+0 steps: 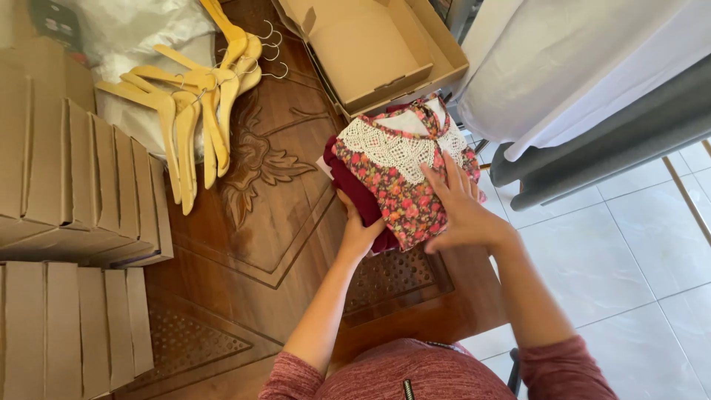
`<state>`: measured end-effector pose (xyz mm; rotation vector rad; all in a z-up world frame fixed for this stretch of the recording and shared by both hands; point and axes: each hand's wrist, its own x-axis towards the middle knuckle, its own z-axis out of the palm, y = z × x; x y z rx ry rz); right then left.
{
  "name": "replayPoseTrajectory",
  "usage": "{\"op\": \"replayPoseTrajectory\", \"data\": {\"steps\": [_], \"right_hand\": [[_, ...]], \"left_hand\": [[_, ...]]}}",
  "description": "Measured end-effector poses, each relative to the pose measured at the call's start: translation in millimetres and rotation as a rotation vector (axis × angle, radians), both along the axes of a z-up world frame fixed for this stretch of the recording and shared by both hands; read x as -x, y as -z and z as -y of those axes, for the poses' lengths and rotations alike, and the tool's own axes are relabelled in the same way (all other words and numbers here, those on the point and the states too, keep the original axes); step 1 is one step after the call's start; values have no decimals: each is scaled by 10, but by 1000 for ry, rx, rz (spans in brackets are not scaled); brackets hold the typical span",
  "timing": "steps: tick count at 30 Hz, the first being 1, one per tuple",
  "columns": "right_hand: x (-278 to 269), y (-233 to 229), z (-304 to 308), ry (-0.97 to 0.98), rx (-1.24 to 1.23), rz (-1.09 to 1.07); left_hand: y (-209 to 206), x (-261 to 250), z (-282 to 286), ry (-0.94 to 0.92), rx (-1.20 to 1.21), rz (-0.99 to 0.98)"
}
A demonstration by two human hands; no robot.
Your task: Folding various clothing items and sealing them into individual plastic bags for storage or shipping.
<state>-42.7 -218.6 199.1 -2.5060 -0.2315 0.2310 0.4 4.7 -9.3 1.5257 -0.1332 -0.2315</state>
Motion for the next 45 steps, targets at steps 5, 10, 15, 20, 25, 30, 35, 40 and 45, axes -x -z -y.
{"op": "replayPoseTrajectory", "data": {"steps": [5, 10, 15, 20, 25, 30, 35, 40, 45], "right_hand": [[-94, 393, 180, -56, 146, 396], [-295, 540, 252, 17, 63, 581], [-151, -16, -260, 45, 239, 403], [6, -96, -357, 40, 324, 312], [69, -75, -460, -3, 281, 314], [46, -120, -588, 11, 336, 300], [11, -216, -778, 8, 340, 326], [22, -205, -925, 19, 290, 366], [132, -134, -1083, -8, 275, 414]], "left_hand": [[-225, -21, 93, -12, 67, -37], [-426, -47, 208, -81, -199, 232], [-485, -43, 324, -63, -495, 169], [-82, -104, 67, 58, -234, -14], [489, -99, -155, 65, 173, -190], [378, -102, -313, 62, 265, -286], [482, -119, -385, 99, 320, -253], [829, -214, -529, 104, 587, -363], [-205, -149, -555, 9, 714, -550]]}}
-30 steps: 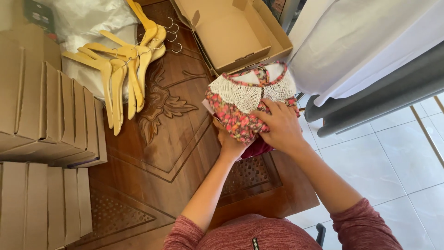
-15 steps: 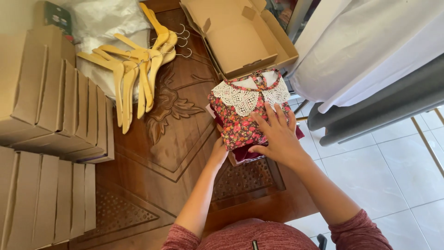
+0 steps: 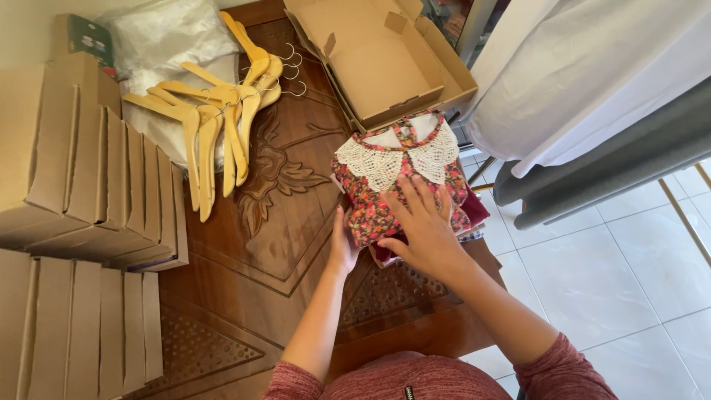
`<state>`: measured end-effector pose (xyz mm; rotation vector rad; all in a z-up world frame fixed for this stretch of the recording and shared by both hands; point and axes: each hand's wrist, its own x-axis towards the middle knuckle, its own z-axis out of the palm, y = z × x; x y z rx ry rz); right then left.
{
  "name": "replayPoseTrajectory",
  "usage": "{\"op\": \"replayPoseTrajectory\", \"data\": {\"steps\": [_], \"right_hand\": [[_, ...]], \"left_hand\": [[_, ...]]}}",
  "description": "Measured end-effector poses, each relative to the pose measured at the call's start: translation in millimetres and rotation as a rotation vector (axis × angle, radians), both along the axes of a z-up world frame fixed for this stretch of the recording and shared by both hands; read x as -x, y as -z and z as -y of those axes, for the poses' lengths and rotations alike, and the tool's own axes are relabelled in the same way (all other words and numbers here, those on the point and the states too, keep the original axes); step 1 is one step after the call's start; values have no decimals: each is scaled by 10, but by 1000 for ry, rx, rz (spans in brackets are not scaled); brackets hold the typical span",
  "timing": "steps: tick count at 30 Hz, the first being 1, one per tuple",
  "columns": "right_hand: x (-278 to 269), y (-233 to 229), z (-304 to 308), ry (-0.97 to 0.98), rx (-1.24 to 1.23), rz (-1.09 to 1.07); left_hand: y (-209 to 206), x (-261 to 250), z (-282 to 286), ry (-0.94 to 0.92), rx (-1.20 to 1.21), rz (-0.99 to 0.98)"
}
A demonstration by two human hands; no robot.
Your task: Folding various clothing items and sealing them into individual plastic bags for storage or shipping.
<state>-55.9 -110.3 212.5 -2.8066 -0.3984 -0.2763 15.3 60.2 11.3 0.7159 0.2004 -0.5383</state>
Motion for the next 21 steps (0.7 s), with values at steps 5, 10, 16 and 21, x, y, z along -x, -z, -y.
{"op": "replayPoseTrajectory", "data": {"steps": [5, 10, 16, 21], "right_hand": [[90, 92, 148, 120, -2, -101], [-72, 500, 591, 142, -155, -227], [-463, 677, 1218, 57, -984, -344], [-675, 618, 1187, 487, -1452, -673]], "left_hand": [[378, -79, 12, -1, -31, -21], [338, -67, 55, -22, -113, 27], [169, -64, 230, 16, -318, 117], [-13, -5, 387, 35, -497, 343]]}}
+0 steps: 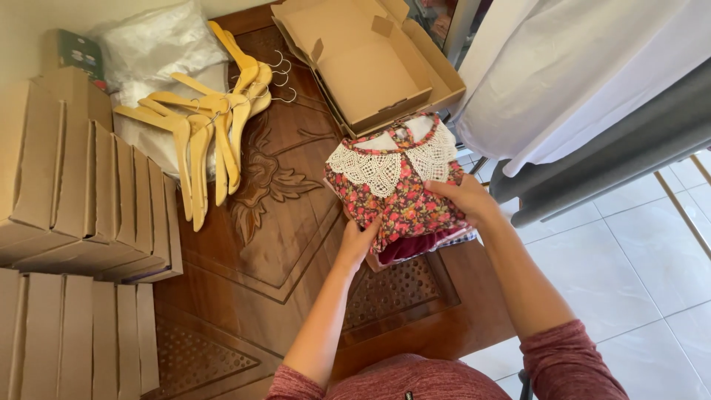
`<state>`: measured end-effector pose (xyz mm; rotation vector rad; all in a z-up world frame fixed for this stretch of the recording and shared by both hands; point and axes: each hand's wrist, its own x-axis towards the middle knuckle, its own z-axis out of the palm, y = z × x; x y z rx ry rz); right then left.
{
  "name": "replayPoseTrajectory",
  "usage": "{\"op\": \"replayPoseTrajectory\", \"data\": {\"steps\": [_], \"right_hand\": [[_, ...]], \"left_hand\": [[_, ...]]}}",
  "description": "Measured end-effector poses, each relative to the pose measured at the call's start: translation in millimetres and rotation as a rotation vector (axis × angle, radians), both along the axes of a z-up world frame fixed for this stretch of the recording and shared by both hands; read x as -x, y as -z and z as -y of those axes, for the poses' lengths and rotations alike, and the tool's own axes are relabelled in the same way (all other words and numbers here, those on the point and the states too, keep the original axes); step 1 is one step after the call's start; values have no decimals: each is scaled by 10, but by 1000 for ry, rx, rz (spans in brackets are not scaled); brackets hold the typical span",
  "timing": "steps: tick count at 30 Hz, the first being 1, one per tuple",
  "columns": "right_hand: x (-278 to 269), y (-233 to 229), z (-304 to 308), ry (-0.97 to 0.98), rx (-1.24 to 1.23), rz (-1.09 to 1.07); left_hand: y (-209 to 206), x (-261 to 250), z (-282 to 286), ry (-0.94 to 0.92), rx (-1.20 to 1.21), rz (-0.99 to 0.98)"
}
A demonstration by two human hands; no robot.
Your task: Folding various clothing items and sealing them into individual plastic bags for storage or shipping.
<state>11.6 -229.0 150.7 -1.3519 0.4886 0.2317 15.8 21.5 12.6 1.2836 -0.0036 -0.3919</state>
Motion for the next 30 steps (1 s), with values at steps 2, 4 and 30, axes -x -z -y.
{"op": "replayPoseTrajectory", "data": {"steps": [2, 4, 30], "right_hand": [[32, -43, -27, 25, 43, 25], [52, -17, -59, 55, 82, 49], [2637, 1961, 520, 297, 698, -304]], "left_hand": [[12, 31, 8, -2, 25, 0], [90, 50, -20, 2, 46, -1], [-324, 6, -118, -76, -47, 64]]}}
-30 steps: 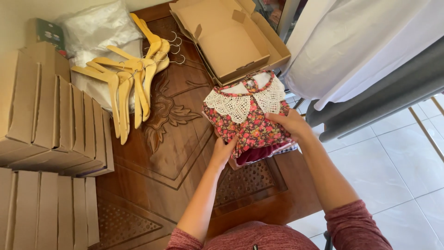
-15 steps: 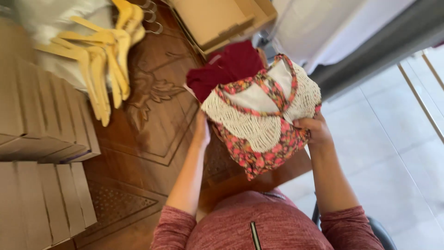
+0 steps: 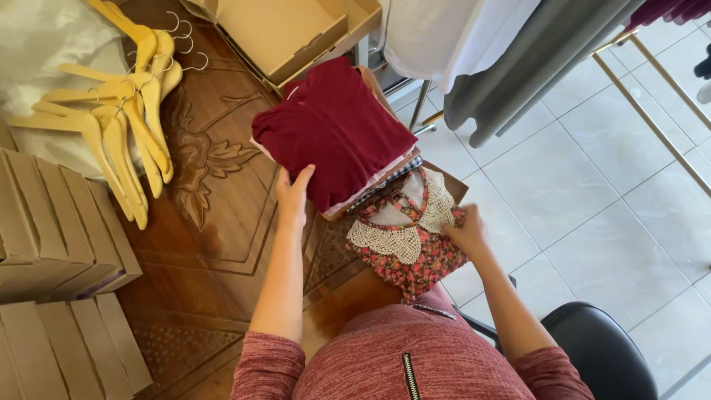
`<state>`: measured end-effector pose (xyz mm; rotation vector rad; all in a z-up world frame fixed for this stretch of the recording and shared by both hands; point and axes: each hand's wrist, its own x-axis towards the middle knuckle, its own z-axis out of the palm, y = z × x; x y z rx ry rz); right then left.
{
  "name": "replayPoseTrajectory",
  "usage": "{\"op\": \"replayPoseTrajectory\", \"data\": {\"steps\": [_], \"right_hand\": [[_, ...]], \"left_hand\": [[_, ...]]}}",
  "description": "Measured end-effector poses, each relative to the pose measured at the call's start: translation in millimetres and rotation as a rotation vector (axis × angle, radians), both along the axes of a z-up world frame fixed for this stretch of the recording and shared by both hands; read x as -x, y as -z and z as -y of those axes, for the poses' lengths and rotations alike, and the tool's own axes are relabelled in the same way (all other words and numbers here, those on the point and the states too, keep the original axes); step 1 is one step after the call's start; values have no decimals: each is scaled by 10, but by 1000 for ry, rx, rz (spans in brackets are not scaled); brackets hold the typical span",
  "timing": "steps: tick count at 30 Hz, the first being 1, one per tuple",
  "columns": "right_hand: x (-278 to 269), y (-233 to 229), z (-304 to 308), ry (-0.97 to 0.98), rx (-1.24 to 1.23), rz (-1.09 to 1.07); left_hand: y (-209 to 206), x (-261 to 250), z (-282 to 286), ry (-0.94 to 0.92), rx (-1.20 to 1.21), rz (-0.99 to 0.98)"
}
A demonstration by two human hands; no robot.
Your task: Folding various clothing items and sealing them into individual plastic bags for storage or shipping.
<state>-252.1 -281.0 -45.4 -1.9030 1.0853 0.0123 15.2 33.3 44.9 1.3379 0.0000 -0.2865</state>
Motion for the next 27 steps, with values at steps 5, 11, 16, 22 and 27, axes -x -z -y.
{"op": "replayPoseTrajectory", "data": {"steps": [5, 11, 16, 22, 27], "right_hand": [[-787, -1081, -431, -364, 724, 478], [-1806, -782, -744, -123, -404, 545], [-2037, -1279, -1024, 234, -992, 509], [-2215, -1201, -1396, -6, -566, 780], [-2342, -1237, -1916, -196, -913, 885]], "left_hand": [[216, -56, -178, -87, 47, -88], [142, -11, -178, -125, -3, -98], [126, 8, -91, -130, -4, -73], [105, -19, -267, -126, 214, -121], [-16, 136, -965, -263, 534, -264]]}}
